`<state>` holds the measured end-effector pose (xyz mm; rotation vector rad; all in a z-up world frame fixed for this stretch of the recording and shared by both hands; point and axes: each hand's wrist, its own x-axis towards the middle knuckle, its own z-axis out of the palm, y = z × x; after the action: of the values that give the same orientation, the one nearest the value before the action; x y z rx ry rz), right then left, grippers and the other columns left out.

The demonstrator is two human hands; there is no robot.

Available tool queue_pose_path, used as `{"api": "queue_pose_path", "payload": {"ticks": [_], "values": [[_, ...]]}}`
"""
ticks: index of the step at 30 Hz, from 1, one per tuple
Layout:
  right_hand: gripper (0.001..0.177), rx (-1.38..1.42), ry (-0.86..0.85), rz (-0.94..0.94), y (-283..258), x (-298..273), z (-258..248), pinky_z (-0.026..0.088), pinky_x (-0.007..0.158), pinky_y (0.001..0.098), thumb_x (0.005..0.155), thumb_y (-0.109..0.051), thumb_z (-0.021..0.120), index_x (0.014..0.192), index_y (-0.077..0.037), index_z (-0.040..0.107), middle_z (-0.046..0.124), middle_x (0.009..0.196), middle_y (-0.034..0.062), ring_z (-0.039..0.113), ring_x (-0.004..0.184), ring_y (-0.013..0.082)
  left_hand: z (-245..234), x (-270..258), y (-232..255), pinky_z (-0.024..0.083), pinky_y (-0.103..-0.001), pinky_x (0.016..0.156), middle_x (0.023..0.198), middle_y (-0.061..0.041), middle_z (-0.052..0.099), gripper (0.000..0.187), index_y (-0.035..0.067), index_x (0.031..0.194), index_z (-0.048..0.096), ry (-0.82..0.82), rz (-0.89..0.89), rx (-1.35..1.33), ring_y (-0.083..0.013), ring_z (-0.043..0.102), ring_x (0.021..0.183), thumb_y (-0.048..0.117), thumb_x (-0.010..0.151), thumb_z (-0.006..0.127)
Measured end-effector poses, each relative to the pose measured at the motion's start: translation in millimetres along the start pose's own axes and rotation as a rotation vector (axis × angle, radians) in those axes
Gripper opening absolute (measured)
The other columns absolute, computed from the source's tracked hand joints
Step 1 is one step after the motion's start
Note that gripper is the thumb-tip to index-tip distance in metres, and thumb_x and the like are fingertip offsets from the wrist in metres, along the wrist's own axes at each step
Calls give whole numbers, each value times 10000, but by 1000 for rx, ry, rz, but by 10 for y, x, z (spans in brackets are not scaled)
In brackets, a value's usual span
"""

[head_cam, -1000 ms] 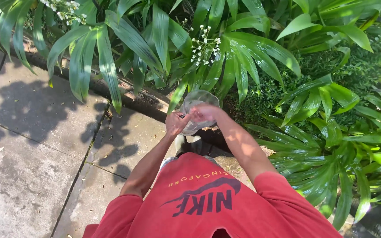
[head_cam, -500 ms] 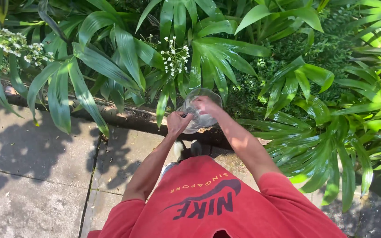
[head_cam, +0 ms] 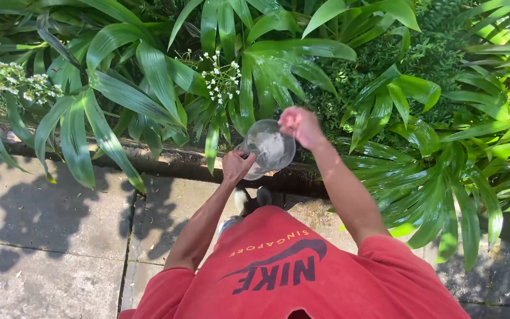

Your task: Watering a potted plant with a pitcher and refilling it at an outdoor tap.

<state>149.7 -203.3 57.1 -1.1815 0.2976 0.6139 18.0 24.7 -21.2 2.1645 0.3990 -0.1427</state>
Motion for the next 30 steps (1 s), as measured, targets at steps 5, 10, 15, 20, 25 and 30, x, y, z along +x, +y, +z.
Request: {"api": "queue_pose_path", "payload": {"ticks": [5, 10, 15, 20, 25, 30], "values": [[293, -422, -158, 346, 1067, 243, 217, 568, 868, 429, 1003, -305, 568, 1228, -124, 618, 664, 1192, 56, 650, 1082, 204, -72, -169, -127, 479, -394, 523, 470, -117, 564, 398, 33, 654, 724, -18, -45, -2, -204, 546, 434, 420, 743, 696], [344, -387, -273, 417, 1875, 598, 430, 539, 858, 463, 950, -380, 640, 1220, -168, 653, 649, 1154, -8, 633, 1077, 174, -179, -328, -415, 452, -379, 499, 478, -104, 542, 427, 27, 625, 668, 59, -35, 39, -174, 526, 426, 428, 761, 718], [200, -492, -273, 498, 2898, 1181, 473, 515, 814, 374, 1004, -325, 615, 1159, -206, 656, 650, 1067, -19, 604, 944, 138, -600, -493, -621, 422, -441, 515, 491, -164, 504, 533, -1, 585, 645, 48, -86, -51, -215, 477, 471, 482, 777, 758], [201, -157, -518, 413, 1391, 554, 1704, 620, 942, 387, 1018, -170, 614, 1143, -18, 652, 665, 1035, 118, 671, 952, 210, -977, -436, -1032, 485, -412, 516, 492, -116, 596, 401, 47, 657, 723, 193, -93, -63, -216, 585, 444, 441, 727, 723], [336, 133, -362, 88, 457, 142, 2225, 601, 946, 426, 973, -240, 531, 1187, -17, 661, 735, 1086, 162, 716, 1019, 261, -1255, -464, -1268, 510, -417, 540, 490, -181, 587, 446, 6, 623, 699, 180, -135, 13, -307, 602, 460, 440, 725, 720], [301, -623, -337, 396, 1645, 567, 2186, 571, 850, 429, 960, -264, 632, 1200, -86, 592, 632, 1079, 106, 640, 1014, 224, -1511, -487, -1268, 528, -436, 545, 506, -175, 599, 444, 6, 643, 715, 216, -103, 28, -318, 642, 479, 445, 708, 726]]}}
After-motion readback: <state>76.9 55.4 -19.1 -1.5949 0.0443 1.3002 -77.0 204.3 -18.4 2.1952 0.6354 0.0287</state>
